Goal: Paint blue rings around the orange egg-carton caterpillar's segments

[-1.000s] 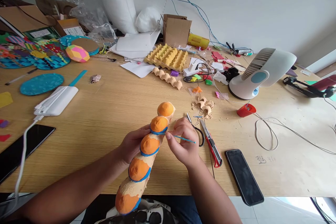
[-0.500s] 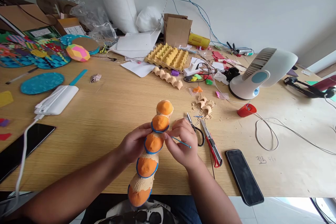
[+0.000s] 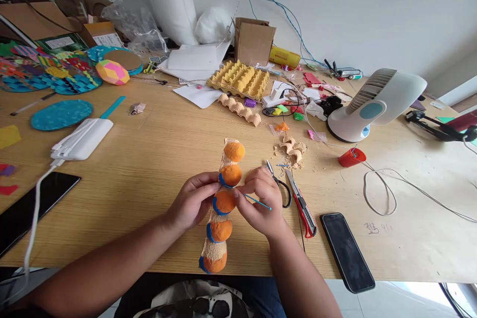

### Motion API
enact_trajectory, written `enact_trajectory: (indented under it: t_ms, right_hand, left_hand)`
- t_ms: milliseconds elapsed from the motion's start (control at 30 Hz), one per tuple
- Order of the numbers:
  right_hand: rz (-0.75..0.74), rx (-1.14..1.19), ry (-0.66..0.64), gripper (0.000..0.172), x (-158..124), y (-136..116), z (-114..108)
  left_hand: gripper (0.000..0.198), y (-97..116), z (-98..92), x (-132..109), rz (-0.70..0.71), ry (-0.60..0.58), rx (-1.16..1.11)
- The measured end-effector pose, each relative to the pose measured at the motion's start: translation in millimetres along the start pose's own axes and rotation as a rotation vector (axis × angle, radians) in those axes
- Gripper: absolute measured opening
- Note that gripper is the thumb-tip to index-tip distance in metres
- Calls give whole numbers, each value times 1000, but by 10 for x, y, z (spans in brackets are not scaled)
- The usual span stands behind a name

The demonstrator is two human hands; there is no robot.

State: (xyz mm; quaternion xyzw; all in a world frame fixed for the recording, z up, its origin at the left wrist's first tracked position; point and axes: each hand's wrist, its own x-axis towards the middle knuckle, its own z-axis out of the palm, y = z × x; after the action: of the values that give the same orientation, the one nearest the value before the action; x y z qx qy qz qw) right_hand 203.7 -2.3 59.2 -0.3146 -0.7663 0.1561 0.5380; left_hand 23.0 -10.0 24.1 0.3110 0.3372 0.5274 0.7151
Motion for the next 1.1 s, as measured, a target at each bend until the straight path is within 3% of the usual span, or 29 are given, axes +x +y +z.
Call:
enact_trajectory:
  t_ms: [567, 933, 1100]
  right_hand:
    - [17, -143, 39, 20, -56, 42, 48]
    - [10, 14, 1, 22, -24, 25, 10]
    - [27, -55, 15, 22, -37, 40, 23]
  left_hand:
    - [17, -42, -38, 0, 68, -36, 144]
    - [19, -48, -23, 25, 12, 44, 55]
    - [18, -37, -18, 14, 14, -24, 84]
